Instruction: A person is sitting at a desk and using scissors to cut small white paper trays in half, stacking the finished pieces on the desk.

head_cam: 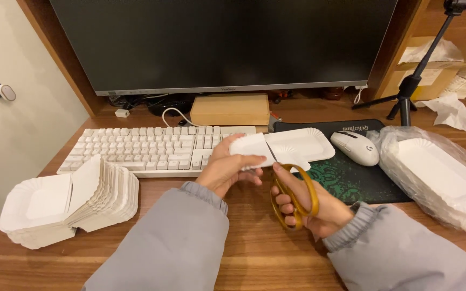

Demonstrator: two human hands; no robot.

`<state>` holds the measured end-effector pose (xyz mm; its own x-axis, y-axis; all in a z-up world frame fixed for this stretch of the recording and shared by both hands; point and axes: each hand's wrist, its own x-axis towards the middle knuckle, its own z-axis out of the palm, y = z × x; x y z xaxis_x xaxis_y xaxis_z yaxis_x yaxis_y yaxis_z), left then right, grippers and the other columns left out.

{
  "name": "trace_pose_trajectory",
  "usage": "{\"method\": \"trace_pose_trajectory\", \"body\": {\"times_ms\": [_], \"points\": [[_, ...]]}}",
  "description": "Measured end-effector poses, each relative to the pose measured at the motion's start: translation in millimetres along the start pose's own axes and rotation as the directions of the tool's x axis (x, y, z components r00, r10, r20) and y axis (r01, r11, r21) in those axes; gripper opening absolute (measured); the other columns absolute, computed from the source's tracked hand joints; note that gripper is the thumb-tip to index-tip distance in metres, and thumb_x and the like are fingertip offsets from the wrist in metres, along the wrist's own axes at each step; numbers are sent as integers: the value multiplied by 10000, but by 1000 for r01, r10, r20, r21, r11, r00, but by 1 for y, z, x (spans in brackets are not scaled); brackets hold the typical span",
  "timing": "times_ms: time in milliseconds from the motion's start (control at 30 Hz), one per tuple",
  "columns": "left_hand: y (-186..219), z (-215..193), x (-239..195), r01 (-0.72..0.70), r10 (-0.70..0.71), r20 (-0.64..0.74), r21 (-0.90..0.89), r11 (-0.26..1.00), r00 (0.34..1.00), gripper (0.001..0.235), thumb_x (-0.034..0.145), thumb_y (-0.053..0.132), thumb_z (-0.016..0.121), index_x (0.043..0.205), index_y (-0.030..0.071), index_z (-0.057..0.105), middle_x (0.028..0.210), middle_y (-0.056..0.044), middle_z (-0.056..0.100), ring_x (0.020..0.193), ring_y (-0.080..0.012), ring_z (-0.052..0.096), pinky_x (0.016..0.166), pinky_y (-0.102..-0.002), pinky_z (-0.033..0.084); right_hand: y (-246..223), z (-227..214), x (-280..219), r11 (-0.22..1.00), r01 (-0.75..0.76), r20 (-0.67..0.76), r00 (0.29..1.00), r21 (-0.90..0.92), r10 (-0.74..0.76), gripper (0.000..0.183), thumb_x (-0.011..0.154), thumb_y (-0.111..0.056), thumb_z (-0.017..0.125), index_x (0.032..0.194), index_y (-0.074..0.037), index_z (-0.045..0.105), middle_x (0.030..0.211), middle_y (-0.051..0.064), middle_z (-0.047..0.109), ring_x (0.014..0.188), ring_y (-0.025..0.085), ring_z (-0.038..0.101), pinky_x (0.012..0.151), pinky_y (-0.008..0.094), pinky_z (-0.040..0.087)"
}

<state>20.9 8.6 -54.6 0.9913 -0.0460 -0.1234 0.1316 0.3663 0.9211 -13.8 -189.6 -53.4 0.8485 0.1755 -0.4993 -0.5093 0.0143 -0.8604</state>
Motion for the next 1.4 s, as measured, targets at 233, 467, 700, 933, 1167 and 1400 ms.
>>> {"method": "trace_pose_trajectory", "body": {"times_ms": [233, 467, 700, 933, 1167, 1400], "points": [[32, 1, -12, -193, 178, -165, -77, 978, 970, 1126, 876, 31, 934, 1750, -42, 228, 1174, -312, 706, 710, -319, 790, 517, -460, 743, -30, -60, 28, 897, 417, -35, 904, -145, -426, 489, 1107, -435, 782, 950, 25, 721, 672, 128, 650, 483, 229, 661, 370, 350, 510], [38, 8, -20, -180, 155, -135, -200, 963, 979, 1054, 888, 265, 972, 1651, -116, 353, 1242, -268, 691, 785, -264, 783, 513, -404, 704, -53, -81, 29, 747, 548, -5, 805, -376, -593, 423, 1059, -316, 844, 1010, 101, 790, 881, 345, 815, 696, 440, 842, 430, 458, 641], [20, -5, 0, -291, 287, -53, -242, 926, 957, 1250, 716, -74, 1040, 1698, -85, 266, 1115, -219, 700, 758, -303, 760, 457, -455, 724, -14, -107, 103, 793, 588, 47, 807, -162, -589, 460, 1042, -286, 836, 1195, 142, 760, 989, 346, 811, 855, 445, 824, 493, 560, 683], [87, -83, -169, -354, 459, -46, 570, 742, 887, 1382, 510, 472, 1096, 1716, 190, 483, 1596, -197, 549, 1440, -511, 637, 1163, -577, 636, -27, -180, 174, 718, 675, 386, 624, 172, -679, 972, 678, -343, 836, 1505, 136, 657, 1336, 561, 772, 1324, 686, 715, 819, 923, 645], [156, -248, -245, 41, 484, -43, 999, 14, 874, 1307, 709, 830, 908, 1711, 143, 427, 1459, -31, 462, 1405, -277, 561, 1204, -478, 489, -61, 54, -27, 599, 781, 29, 612, -175, -790, 439, 1197, -197, 676, 1069, 221, 719, 1068, 391, 791, 802, 415, 712, 584, 519, 658], [188, -291, -247, 134, 277, -79, 974, -184, 958, 1200, 718, 923, 868, 1582, 116, 662, 1570, -77, 700, 1523, -282, 627, 1246, -453, 541, -66, 223, -16, 601, 781, 415, 611, -171, -675, 284, 913, -140, 947, 1094, 51, 839, 1016, 305, 869, 574, 376, 810, 449, 478, 682]]}}
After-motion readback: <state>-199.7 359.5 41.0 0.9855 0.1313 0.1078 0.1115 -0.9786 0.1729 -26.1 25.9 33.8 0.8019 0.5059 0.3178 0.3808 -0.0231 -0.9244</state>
